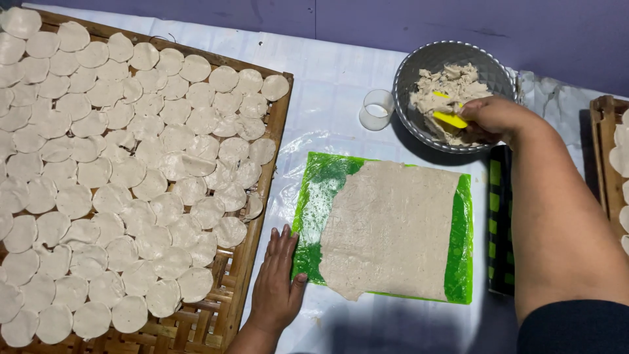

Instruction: Rolling out dough and cutting it into small circular pieces using a round cutter.

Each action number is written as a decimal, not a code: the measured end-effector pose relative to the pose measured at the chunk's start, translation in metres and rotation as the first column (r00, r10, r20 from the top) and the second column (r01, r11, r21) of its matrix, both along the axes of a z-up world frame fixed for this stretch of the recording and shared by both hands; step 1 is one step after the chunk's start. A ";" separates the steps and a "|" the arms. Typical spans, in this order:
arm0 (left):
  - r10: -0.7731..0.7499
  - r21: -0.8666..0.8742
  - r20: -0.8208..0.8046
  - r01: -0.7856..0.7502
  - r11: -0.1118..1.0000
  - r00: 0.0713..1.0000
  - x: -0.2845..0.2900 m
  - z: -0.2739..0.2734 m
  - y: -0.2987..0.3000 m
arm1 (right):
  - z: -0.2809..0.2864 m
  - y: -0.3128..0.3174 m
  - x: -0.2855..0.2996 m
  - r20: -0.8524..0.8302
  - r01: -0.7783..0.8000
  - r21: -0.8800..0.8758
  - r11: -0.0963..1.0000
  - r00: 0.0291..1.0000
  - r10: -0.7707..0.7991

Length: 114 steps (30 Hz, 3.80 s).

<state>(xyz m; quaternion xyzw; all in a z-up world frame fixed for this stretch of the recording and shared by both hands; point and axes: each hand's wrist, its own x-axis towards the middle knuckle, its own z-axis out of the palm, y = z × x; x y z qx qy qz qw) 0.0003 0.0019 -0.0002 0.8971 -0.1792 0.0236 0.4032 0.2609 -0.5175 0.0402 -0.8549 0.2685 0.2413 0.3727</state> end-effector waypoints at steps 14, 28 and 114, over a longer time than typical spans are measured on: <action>-0.016 -0.004 0.002 0.016 1.000 1.000 -0.001 0.002 0.000 | 0.066 -0.016 -0.069 0.293 0.136 0.393 0.909 0.919 -0.264; -0.023 -0.004 0.018 0.023 1.000 1.000 -0.004 0.001 0.003 | -0.006 0.180 -0.166 0.269 -0.378 0.119 0.918 0.902 0.337; 0.169 -0.228 -0.188 -0.210 0.951 0.967 0.034 -0.004 0.005 | -0.012 0.188 -0.380 0.681 0.235 -0.331 0.914 0.730 0.059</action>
